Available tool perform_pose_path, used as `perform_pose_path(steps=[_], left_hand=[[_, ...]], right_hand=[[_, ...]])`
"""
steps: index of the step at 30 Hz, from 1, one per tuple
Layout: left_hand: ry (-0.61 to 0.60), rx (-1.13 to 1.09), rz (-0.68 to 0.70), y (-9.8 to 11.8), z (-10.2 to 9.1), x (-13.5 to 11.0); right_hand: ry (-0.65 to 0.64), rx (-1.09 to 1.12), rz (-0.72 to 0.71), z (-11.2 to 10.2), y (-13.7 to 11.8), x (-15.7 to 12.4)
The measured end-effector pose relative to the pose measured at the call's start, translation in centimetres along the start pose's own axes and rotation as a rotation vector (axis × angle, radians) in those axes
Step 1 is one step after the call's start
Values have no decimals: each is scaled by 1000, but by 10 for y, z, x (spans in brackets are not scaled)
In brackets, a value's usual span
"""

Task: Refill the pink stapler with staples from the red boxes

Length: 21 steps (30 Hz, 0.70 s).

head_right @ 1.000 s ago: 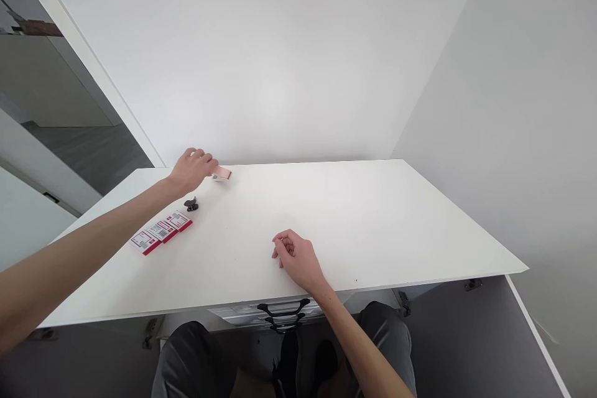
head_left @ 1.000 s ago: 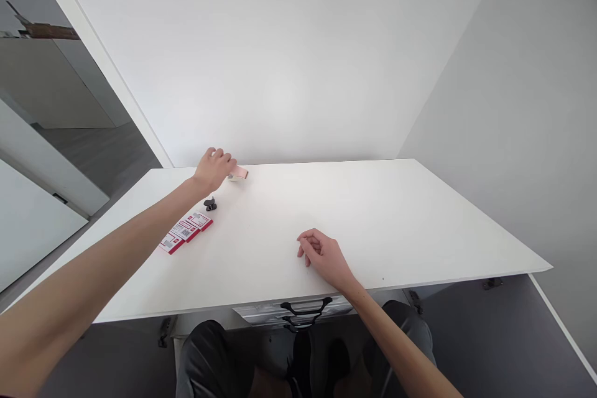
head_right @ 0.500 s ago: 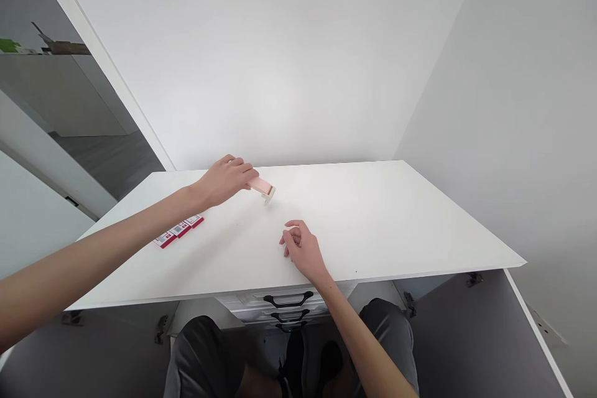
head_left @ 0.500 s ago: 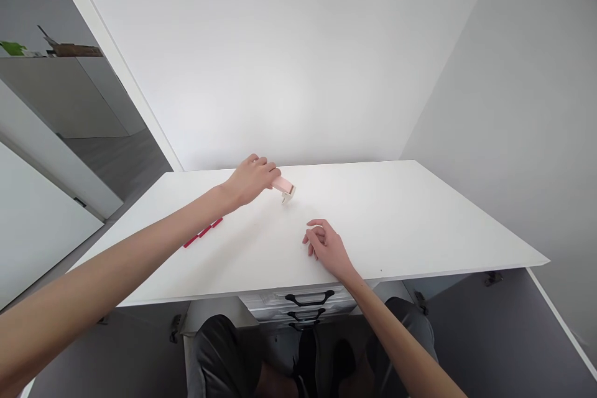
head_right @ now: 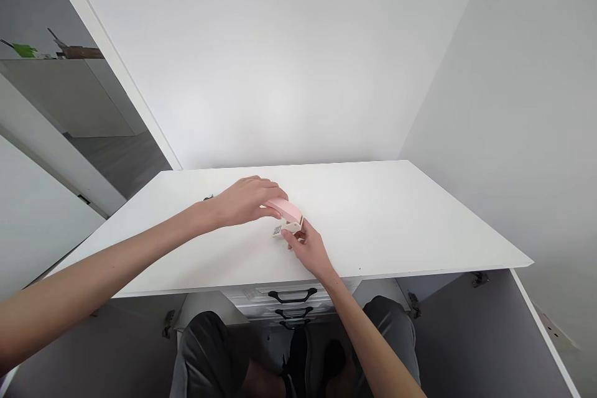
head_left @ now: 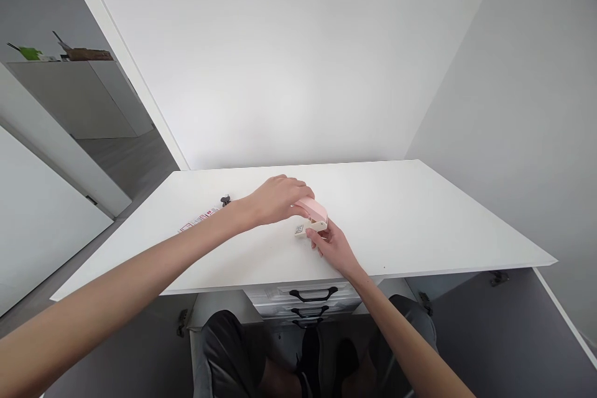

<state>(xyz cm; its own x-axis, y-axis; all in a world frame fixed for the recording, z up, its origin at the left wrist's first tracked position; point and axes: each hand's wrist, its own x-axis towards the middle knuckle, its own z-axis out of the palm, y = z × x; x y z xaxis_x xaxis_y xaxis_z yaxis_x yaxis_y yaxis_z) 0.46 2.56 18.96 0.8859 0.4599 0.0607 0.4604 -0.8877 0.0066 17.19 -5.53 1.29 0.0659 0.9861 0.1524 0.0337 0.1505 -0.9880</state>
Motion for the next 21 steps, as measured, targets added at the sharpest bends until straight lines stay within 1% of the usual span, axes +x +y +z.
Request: perform_pose_path(steps=[3,6,9,11,15,21], left_hand=[[-8,-165,-25,2,11,0],[-19,-372,-27,-4,26,-1],[19,-529,-63,-11,41,-2],[50,-593,-82,-14,49,-4],[51,-686,-115,-14,63,-7],[88,-799,-149,-14,78,-8]], right_hand=[[-47,47,5,-1,-3,-1],[-72,84,-6,-3,-4,-1],[-82,110,-4,-4,-2,0],[-92,118,0,-4,-1,0],[-86,109,4,-5,-2,0],[-71,121,2,-5,0,1]])
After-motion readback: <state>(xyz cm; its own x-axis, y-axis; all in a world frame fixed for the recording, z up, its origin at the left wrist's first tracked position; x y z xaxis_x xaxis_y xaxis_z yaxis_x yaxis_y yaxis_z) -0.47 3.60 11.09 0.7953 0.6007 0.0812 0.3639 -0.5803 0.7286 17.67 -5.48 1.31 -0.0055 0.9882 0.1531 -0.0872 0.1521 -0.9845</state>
